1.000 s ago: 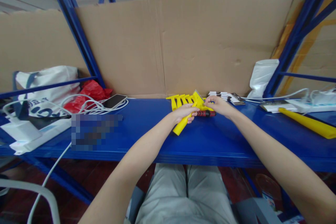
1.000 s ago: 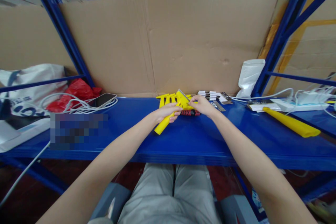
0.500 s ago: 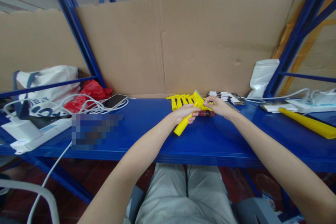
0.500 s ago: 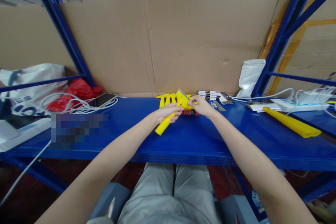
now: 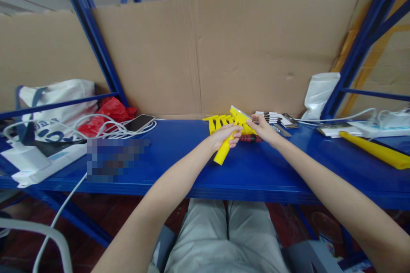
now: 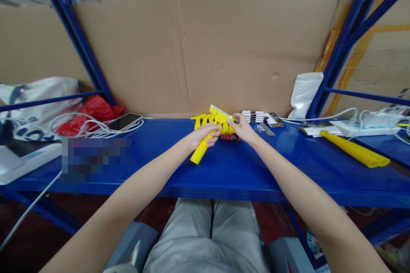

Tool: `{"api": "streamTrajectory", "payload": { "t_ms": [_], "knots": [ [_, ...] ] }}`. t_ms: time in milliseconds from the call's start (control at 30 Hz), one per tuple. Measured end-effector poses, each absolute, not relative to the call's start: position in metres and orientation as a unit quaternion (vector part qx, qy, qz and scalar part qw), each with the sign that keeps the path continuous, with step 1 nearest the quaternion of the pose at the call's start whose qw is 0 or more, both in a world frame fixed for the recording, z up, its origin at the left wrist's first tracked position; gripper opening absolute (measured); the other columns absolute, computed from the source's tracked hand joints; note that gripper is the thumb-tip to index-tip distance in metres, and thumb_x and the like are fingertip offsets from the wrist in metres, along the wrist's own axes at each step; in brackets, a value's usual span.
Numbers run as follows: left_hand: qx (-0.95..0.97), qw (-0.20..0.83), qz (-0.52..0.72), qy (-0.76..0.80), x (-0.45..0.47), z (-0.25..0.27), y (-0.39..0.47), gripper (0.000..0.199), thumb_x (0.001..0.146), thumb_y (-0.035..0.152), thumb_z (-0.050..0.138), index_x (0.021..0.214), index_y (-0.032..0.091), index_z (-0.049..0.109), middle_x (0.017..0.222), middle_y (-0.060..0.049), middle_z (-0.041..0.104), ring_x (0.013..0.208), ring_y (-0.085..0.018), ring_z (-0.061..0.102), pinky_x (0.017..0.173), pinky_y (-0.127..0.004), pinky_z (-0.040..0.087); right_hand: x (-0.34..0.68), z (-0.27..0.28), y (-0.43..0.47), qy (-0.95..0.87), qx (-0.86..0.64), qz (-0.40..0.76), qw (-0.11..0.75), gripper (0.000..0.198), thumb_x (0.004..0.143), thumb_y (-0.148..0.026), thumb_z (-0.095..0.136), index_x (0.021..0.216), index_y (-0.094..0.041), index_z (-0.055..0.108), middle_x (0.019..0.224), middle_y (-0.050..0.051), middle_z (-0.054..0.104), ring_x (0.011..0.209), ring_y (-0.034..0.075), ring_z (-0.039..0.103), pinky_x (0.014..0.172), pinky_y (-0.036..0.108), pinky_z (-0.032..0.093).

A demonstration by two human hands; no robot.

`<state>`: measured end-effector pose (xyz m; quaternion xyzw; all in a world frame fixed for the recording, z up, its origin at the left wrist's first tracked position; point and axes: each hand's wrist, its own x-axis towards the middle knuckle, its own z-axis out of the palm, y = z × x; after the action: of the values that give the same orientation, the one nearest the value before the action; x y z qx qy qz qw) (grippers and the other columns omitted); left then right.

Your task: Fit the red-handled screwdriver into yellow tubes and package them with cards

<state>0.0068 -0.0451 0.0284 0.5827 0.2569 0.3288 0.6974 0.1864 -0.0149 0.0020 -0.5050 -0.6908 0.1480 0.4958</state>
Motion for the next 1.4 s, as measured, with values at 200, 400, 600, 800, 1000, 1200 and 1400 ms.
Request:
{"api": "streamTrajectory", "payload": {
  "t_ms": [200, 400, 600, 800, 1000, 1200, 1400],
  "knots": [
    [0.563, 0.69, 0.35, 0.292, 0.002, 0.024, -0.033, 0.015, 0.085, 0.014, 0.043, 0.074, 0.021, 0.035, 0.043, 0.011, 0.037, 0.025, -0.004, 0.03, 0.029, -0.015, 0.024, 0.198, 0.014, -0.021, -0.729, -0.552, 0.031, 0.404, 0.042, 0.08, -0.052, 0.05, 0.095, -0.015, 0.061, 0.105, 0.014, 0.063, 0.1, 0.025, 0.058, 0.091, 0.04, 0.043],
    [0.537, 0.68, 0.366, 0.339, -0.006, 0.019, -0.02, 0.017, 0.085, 0.016, 0.046, 0.073, 0.021, 0.035, 0.043, 0.012, 0.036, 0.026, -0.003, 0.03, 0.031, -0.013, 0.024, 0.213, 0.023, -0.035, -0.824, -0.54, 0.008, 0.172, 0.028, 0.069, -0.046, 0.065, 0.083, -0.021, 0.071, 0.091, 0.008, 0.069, 0.09, 0.025, 0.061, 0.083, 0.035, 0.044],
    [0.513, 0.677, 0.37, 0.376, -0.01, 0.019, -0.014, 0.014, 0.086, 0.014, 0.04, 0.074, 0.02, 0.037, 0.043, 0.011, 0.036, 0.026, -0.004, 0.03, 0.032, -0.014, 0.024, 0.215, 0.024, -0.036, -0.829, -0.549, 0.01, 0.107, 0.018, 0.069, -0.035, 0.066, 0.078, -0.019, 0.068, 0.088, 0.008, 0.069, 0.084, 0.024, 0.062, 0.074, 0.032, 0.045],
    [0.509, 0.672, 0.378, 0.384, -0.01, 0.021, -0.015, 0.016, 0.087, 0.012, 0.038, 0.072, 0.02, 0.037, 0.042, 0.011, 0.035, 0.026, -0.004, 0.03, 0.032, -0.015, 0.024, 0.224, 0.024, -0.037, -0.819, -0.521, 0.145, 0.193, 0.03, 0.065, -0.048, 0.065, 0.067, -0.019, 0.061, 0.064, 0.001, 0.064, 0.062, 0.016, 0.058, 0.058, 0.027, 0.044],
    [0.496, 0.675, 0.386, 0.387, -0.01, 0.02, -0.013, 0.015, 0.085, 0.013, 0.04, 0.073, 0.02, 0.037, 0.043, 0.011, 0.036, 0.026, -0.004, 0.03, 0.033, -0.015, 0.024, 0.226, 0.036, -0.045, -0.739, -0.509, 0.278, 0.344, 0.04, 0.06, -0.054, 0.069, 0.075, -0.019, 0.054, 0.057, -0.001, 0.058, 0.046, 0.011, 0.052, 0.049, 0.027, 0.044],
    [0.487, 0.676, 0.385, 0.395, -0.011, 0.021, -0.014, 0.013, 0.084, 0.012, 0.04, 0.073, 0.02, 0.038, 0.044, 0.01, 0.037, 0.026, -0.005, 0.03, 0.032, -0.016, 0.024, 0.224, 0.046, -0.045, -0.609, -0.485, 0.285, 0.559, 0.041, 0.062, -0.056, 0.069, 0.074, -0.02, 0.052, 0.056, -0.002, 0.052, 0.041, 0.009, 0.048, 0.043, 0.026, 0.042],
    [0.484, 0.679, 0.373, 0.407, -0.012, 0.023, -0.017, 0.013, 0.085, 0.013, 0.038, 0.074, 0.02, 0.038, 0.042, 0.01, 0.036, 0.026, -0.005, 0.03, 0.032, -0.016, 0.024, 0.23, 0.051, -0.045, -0.535, -0.479, 0.265, 0.644, 0.036, 0.07, -0.054, 0.062, 0.078, -0.022, 0.05, 0.063, 0.001, 0.056, 0.05, 0.017, 0.059, 0.054, 0.036, 0.051]
  ]
}}
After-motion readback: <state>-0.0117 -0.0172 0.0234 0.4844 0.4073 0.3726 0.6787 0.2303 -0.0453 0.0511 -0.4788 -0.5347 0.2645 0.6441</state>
